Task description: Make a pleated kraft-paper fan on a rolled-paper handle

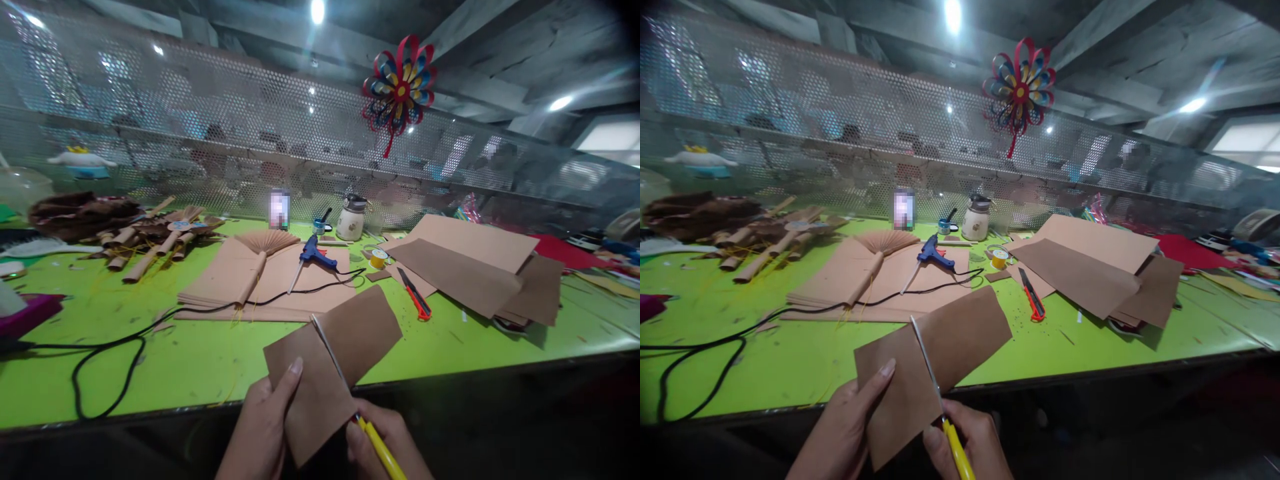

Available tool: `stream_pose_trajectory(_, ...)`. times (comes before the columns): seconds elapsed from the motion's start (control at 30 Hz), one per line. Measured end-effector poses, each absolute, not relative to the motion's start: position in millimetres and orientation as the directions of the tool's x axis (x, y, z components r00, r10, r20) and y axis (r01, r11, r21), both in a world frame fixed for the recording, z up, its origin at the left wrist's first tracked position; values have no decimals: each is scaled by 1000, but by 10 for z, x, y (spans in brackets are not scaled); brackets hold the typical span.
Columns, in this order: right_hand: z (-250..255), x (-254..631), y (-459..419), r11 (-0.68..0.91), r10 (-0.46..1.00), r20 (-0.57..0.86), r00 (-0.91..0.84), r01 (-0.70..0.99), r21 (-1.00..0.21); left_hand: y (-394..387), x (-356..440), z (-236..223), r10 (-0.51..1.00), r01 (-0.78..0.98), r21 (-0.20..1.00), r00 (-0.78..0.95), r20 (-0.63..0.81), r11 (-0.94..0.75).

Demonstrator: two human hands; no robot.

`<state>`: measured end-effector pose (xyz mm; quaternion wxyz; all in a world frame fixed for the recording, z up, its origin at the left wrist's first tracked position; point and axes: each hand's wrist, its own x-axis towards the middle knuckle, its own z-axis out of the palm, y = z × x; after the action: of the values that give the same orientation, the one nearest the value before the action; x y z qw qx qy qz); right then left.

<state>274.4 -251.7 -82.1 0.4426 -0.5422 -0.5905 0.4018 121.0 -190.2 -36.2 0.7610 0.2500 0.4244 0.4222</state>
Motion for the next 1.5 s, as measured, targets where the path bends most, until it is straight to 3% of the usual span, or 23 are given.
stream_pose_trajectory(0.53, -801, 2799, -2499, 124, 989, 98, -110, 258, -958, -1903, 1217, -363, 867, -451, 740, 266, -421, 498)
stream_pose_trajectory(0.83, -870, 2752, -2506, 97, 995, 93, -31, 244, -965, -1897, 1214, -393, 869, -442, 748, 266, -417, 495)
stream_pose_trajectory(1.5, -906, 2762, -2485, 44, 999, 35, -35, 281, -959, -1905, 1233, -362, 850, -450, 722, 294, -437, 526)
